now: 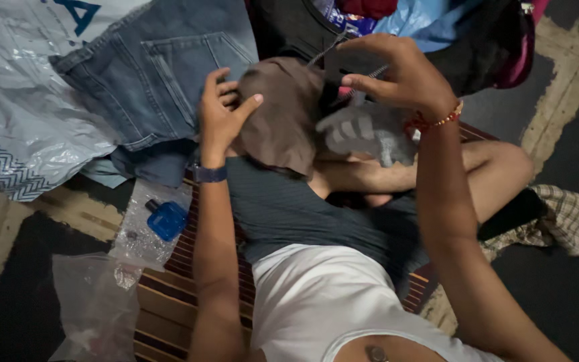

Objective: The person unzips a bag and removes various items including clothing, a box, socks, and items in plastic packaging, placing them on the floor.

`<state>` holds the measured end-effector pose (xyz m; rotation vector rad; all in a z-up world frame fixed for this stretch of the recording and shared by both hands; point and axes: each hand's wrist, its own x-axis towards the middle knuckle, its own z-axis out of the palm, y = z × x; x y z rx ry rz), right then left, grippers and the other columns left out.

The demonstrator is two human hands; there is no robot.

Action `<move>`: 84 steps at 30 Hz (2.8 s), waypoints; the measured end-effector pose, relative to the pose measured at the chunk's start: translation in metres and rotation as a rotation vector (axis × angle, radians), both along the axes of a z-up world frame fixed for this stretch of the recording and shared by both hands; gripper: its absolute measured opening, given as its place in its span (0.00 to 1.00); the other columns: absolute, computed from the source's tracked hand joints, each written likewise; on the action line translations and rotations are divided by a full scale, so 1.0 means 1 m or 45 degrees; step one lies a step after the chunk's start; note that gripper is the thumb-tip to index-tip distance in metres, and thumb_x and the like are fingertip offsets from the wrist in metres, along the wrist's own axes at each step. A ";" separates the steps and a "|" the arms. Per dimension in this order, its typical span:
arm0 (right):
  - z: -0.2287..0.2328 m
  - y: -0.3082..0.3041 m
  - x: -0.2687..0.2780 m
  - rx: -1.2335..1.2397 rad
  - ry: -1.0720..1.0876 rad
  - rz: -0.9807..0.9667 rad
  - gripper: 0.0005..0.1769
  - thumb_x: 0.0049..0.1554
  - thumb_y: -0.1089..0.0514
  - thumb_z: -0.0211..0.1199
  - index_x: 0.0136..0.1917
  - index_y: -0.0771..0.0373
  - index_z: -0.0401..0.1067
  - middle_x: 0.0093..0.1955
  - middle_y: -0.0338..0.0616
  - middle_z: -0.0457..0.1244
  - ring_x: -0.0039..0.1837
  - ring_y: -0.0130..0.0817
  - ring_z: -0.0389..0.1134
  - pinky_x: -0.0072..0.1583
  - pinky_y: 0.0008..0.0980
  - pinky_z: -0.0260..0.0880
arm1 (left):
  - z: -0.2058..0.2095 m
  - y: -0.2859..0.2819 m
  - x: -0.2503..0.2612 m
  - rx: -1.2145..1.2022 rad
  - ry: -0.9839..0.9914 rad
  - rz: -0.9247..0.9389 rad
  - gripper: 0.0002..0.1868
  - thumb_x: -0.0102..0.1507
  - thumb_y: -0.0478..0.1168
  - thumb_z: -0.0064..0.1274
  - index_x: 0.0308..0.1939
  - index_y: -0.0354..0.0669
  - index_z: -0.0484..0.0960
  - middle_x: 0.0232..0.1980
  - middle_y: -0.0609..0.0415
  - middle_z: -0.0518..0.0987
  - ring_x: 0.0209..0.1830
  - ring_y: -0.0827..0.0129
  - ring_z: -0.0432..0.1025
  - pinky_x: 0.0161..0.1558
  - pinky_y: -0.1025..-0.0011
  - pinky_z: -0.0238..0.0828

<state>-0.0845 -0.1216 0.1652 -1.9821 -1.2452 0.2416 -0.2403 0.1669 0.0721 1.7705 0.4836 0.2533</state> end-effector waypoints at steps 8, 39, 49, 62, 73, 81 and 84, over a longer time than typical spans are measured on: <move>-0.009 -0.042 0.002 -0.020 0.036 -0.073 0.25 0.65 0.50 0.69 0.69 0.66 0.73 0.63 0.51 0.70 0.65 0.44 0.73 0.65 0.40 0.72 | 0.002 -0.022 0.027 0.610 -0.148 -0.277 0.38 0.60 0.48 0.69 0.68 0.38 0.70 0.64 0.39 0.76 0.65 0.48 0.71 0.64 0.53 0.69; -0.171 -0.085 0.060 -0.026 0.005 -0.688 0.09 0.58 0.54 0.70 0.47 0.62 0.79 0.52 0.46 0.68 0.59 0.45 0.66 0.63 0.42 0.62 | -0.116 -0.156 0.326 1.910 -0.145 -0.227 0.54 0.33 0.59 0.67 0.63 0.48 0.73 0.68 0.29 0.66 0.64 0.31 0.57 0.58 0.47 0.56; -0.181 -0.091 0.063 0.048 0.166 -0.682 0.11 0.58 0.54 0.71 0.51 0.62 0.79 0.52 0.44 0.69 0.59 0.39 0.67 0.67 0.39 0.64 | -0.125 -0.135 0.343 1.576 -0.322 -0.441 0.18 0.49 0.47 0.64 0.37 0.38 0.84 0.45 0.41 0.78 0.51 0.44 0.68 0.51 0.49 0.65; -0.199 -0.100 0.104 0.811 0.435 -0.818 0.59 0.48 0.56 0.86 0.80 0.69 0.50 0.80 0.54 0.50 0.78 0.39 0.55 0.77 0.38 0.59 | -0.109 -0.119 0.262 -1.011 -0.069 -0.969 0.22 0.61 0.40 0.58 0.58 0.34 0.80 0.55 0.49 0.83 0.54 0.64 0.78 0.60 0.69 0.74; -0.184 -0.077 0.105 1.252 0.867 -0.950 0.18 0.59 0.53 0.72 0.55 0.70 0.78 0.52 0.43 0.73 0.50 0.28 0.73 0.56 0.28 0.74 | -0.109 -0.099 0.255 -1.424 -0.321 -0.634 0.35 0.58 0.36 0.69 0.68 0.35 0.72 0.61 0.47 0.79 0.63 0.54 0.74 0.68 0.57 0.72; -0.143 -0.088 0.117 0.739 1.374 -0.737 0.21 0.58 0.51 0.70 0.59 0.68 0.76 0.51 0.42 0.71 0.51 0.30 0.73 0.57 0.29 0.73 | -0.102 -0.117 0.251 -1.071 -0.349 -0.486 0.39 0.54 0.27 0.70 0.67 0.38 0.71 0.62 0.49 0.78 0.62 0.60 0.73 0.66 0.64 0.72; -0.150 -0.086 0.128 0.706 1.221 -0.718 0.21 0.60 0.54 0.69 0.63 0.67 0.75 0.56 0.42 0.71 0.55 0.29 0.72 0.60 0.29 0.72 | -0.096 -0.118 0.250 -1.136 -0.219 -0.390 0.34 0.55 0.30 0.70 0.64 0.33 0.74 0.59 0.49 0.81 0.58 0.61 0.76 0.62 0.64 0.74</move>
